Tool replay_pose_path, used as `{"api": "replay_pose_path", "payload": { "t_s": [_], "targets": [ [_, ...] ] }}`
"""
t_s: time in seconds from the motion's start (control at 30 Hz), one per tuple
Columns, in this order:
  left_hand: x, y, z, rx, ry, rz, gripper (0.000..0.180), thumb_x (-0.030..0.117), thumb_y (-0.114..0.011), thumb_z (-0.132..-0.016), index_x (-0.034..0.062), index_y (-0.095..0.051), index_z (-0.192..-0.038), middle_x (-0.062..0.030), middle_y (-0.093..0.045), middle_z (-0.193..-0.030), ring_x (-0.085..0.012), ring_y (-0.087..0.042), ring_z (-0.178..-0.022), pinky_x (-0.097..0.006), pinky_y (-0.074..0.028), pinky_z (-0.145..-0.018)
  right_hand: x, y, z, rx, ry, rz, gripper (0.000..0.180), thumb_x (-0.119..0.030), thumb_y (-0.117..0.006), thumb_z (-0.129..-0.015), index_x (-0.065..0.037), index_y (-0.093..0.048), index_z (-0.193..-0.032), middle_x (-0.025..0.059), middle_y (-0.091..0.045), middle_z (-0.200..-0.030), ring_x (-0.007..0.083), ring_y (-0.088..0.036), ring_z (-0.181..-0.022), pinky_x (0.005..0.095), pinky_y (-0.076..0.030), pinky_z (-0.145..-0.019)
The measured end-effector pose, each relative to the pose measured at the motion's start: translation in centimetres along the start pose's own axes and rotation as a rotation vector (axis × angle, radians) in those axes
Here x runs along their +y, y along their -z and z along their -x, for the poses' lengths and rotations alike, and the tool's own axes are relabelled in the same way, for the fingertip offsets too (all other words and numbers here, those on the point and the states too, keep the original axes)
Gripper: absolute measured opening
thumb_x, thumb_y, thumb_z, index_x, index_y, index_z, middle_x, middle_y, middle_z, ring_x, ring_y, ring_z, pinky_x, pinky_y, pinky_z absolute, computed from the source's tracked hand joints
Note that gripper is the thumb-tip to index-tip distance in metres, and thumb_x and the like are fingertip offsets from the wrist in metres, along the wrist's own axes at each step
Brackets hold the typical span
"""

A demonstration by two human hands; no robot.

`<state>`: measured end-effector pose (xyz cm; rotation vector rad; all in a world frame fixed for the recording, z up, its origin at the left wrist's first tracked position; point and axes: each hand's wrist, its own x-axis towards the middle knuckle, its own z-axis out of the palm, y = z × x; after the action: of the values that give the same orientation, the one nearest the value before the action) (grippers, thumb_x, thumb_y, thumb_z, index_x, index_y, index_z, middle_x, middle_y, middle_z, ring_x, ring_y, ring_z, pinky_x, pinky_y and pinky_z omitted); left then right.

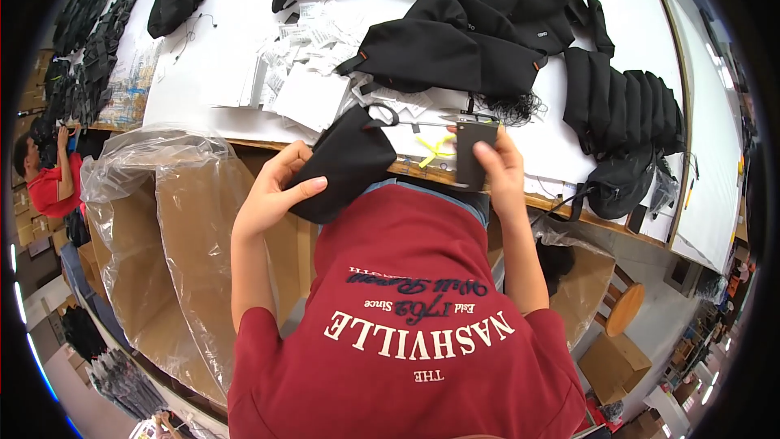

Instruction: Placing instructional booklets, labels, and silica packets into small black protective pouches and organizing them for final assembly.

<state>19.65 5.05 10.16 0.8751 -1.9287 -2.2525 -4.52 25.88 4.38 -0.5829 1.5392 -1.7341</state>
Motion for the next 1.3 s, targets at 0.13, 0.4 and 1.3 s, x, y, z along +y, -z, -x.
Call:
{"api": "replay_pose_path", "payload": {
  "t_s": [0.13,0.4,1.3],
  "targets": [
    [-0.7,-0.8,0.0,0.089,-0.038,-0.104,0.017,0.011,-0.067,-0.085,0.0029,-0.054,-0.092,-0.0009,-0.060,-0.086,-0.0059,-0.051,-0.082,-0.022,-0.041,-0.079,-3.1,1.2,-0.4,-0.212,-0.308,-0.534,0.021,-0.018,-0.046,-0.096,-0.006,-0.043,-0.113,0.0155,-0.061,-0.068,0.0178,-0.055,-0.045,0.0245,-0.046,-0.043],
    [-0.6,-0.9,-0.6,0.133,0.003,-0.166,0.018,0.009,-0.067,-0.085,0.0026,-0.052,-0.091,0.0006,-0.059,-0.076,-0.0022,-0.048,-0.068,-0.018,-0.038,-0.060,-1.3,4.0,-1.6,0.191,0.025,-0.137,0.011,-0.009,-0.066,-0.087,-0.002,-0.061,-0.093,0.0068,-0.066,-0.078,0.0106,-0.055,-0.061,0.0240,-0.047,-0.062],
    [3.1,-6.8,-3.5,-0.164,-0.190,-0.599,0.023,0.019,-0.073,-0.076,0.0041,-0.065,-0.091,-0.0088,-0.066,-0.082,-0.0294,-0.062,-0.074,-0.034,-0.048,-0.068,-3.0,0.2,-3.6,0.284,0.000,-0.170,0.029,-0.024,-0.067,-0.089,-0.011,-0.056,-0.066,-0.0128,-0.031,-0.054,-0.0014,-0.021,-0.049,0.0215,-0.014,-0.045]
  ]
}}
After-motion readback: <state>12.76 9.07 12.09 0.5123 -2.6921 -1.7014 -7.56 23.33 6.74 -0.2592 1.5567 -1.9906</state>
